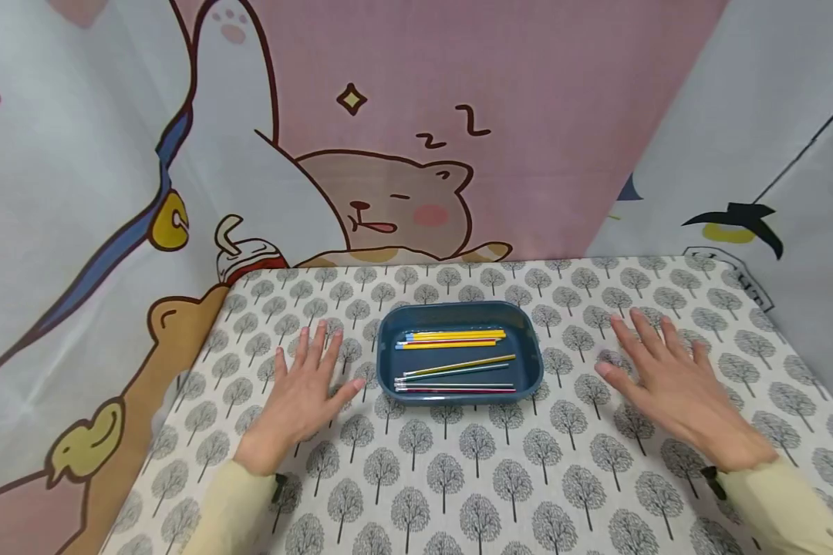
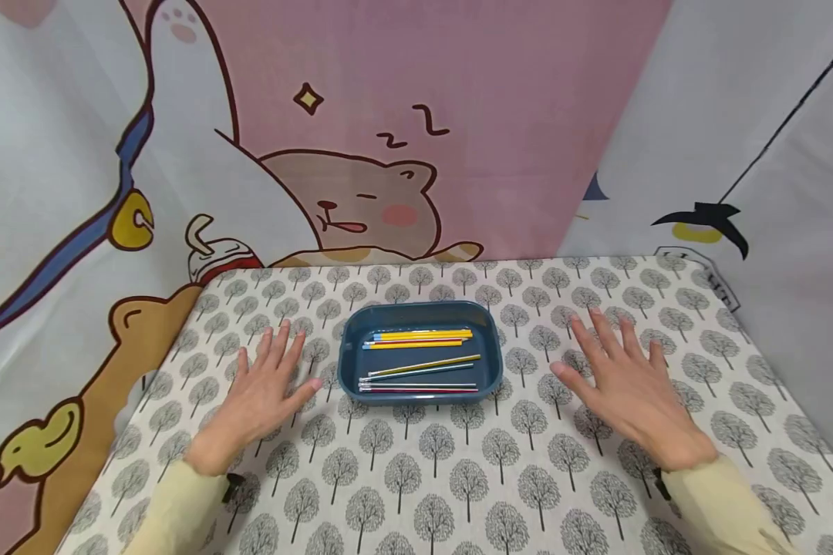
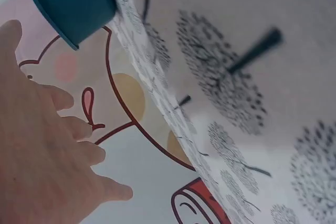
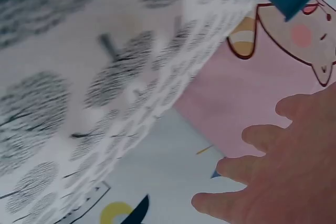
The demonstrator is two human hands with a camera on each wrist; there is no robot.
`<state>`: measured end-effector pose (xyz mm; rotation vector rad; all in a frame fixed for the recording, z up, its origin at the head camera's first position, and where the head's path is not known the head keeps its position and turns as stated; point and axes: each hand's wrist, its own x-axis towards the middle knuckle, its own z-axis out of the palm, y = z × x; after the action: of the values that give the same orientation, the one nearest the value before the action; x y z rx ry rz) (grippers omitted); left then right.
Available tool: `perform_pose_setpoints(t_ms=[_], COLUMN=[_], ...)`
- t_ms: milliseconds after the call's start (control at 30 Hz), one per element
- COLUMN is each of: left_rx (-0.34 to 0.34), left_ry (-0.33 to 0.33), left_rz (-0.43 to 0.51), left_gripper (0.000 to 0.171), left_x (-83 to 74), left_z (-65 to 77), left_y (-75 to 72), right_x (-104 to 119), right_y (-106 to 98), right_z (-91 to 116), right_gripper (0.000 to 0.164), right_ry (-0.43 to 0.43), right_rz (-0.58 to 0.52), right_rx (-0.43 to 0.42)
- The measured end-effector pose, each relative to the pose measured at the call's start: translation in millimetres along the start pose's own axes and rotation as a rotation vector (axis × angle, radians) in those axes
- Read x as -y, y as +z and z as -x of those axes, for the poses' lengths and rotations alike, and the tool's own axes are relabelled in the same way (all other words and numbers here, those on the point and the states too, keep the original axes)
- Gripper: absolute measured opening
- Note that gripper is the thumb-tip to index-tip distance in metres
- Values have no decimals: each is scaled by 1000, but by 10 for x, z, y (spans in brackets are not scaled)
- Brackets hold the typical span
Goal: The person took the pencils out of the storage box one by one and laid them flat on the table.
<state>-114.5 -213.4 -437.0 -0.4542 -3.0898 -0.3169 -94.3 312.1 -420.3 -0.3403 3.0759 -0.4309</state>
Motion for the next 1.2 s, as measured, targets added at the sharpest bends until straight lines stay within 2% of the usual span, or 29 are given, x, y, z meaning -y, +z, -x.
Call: perform_pose_setpoints(t_ms=[433,700,867,1200], left_rx=[-18,3,3,65], left_ry=[79,96,108,118], left_rz=[61,66,73,56], left_gripper=[90,91,90,89], left_x=[-247,-356,-405,-451], left_z=[-64,-139,-185,-229], left_y=[-28,22,48,82], right_x=[534,812,962,1187], right_y=[-123,-115,-101,3], right_z=[-201,-334,-414,-591], right_gripper=[78,77,78,78], right_ry=[-77,-182,-221,-299], right_rz=[-51,-45,-56,-61], right_rx=[-50,-78,-45,36])
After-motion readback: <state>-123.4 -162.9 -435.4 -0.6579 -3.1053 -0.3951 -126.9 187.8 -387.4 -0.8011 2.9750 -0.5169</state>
